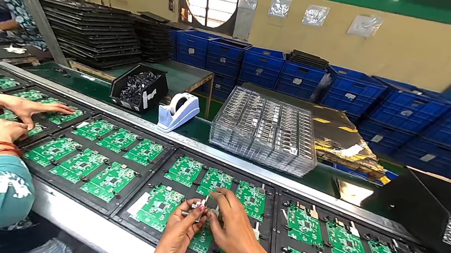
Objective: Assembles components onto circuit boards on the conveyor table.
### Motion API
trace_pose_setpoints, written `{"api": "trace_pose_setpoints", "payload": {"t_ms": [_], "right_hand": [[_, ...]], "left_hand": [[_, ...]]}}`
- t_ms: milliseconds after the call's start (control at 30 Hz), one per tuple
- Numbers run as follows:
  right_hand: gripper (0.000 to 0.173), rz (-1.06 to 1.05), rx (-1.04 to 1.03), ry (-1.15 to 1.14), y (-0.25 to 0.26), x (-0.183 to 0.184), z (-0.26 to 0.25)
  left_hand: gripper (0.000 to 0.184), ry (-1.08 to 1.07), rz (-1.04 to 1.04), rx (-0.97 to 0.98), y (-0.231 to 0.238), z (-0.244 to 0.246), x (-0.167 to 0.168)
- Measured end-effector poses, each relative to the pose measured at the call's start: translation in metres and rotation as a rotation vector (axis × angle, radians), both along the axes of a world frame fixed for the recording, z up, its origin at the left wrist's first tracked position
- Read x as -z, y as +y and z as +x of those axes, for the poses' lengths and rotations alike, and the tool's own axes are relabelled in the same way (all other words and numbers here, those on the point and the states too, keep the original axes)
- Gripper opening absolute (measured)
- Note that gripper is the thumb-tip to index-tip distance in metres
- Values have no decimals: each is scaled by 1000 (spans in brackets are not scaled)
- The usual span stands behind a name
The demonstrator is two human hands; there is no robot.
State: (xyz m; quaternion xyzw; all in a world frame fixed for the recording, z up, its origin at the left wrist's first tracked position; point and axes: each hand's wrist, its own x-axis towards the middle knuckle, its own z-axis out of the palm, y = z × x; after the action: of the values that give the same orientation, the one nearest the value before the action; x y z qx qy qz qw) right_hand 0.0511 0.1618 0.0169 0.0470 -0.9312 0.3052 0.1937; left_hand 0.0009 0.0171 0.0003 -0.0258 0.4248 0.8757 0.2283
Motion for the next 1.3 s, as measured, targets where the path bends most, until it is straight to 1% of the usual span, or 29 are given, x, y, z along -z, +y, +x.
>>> {"api": "trace_pose_setpoints", "payload": {"t_ms": [100,267,333,433,567,700,833,933,1000,1100,1200,1300], "right_hand": [[41,-38,-101,6,0,-4,2],[30,-28,-74,25,5,-1,2],[29,-38,-18,-17,14,-5,-1],[31,-35,136,-191,39,-14,-14],[33,-38,318,-197,71,-8,-32],[35,-11,393,-307,79,-5,-41],[34,57,378,-393,82,-2,-48],[34,164,341,-401,85,1,-52],[33,258,299,-409,88,5,-57],[34,340,228,-435,91,8,-63],[36,375,187,-471,93,9,-68],[32,355,192,-510,97,9,-71]], "left_hand": [[14,43,-6,80,-1,0,3],[18,62,9,179,-2,2,5],[24,36,6,193,-1,1,4],[25,-9,-42,183,0,1,0],[18,47,-98,179,0,2,0],[20,93,-113,215,-1,2,0],[18,119,-148,247,-2,4,0],[19,119,-147,257,-2,4,-1],[23,107,-136,256,-2,5,-2],[35,54,-104,258,-1,4,-5],[38,67,-91,257,-2,4,-5],[36,110,-101,280,-3,4,-2]]}}
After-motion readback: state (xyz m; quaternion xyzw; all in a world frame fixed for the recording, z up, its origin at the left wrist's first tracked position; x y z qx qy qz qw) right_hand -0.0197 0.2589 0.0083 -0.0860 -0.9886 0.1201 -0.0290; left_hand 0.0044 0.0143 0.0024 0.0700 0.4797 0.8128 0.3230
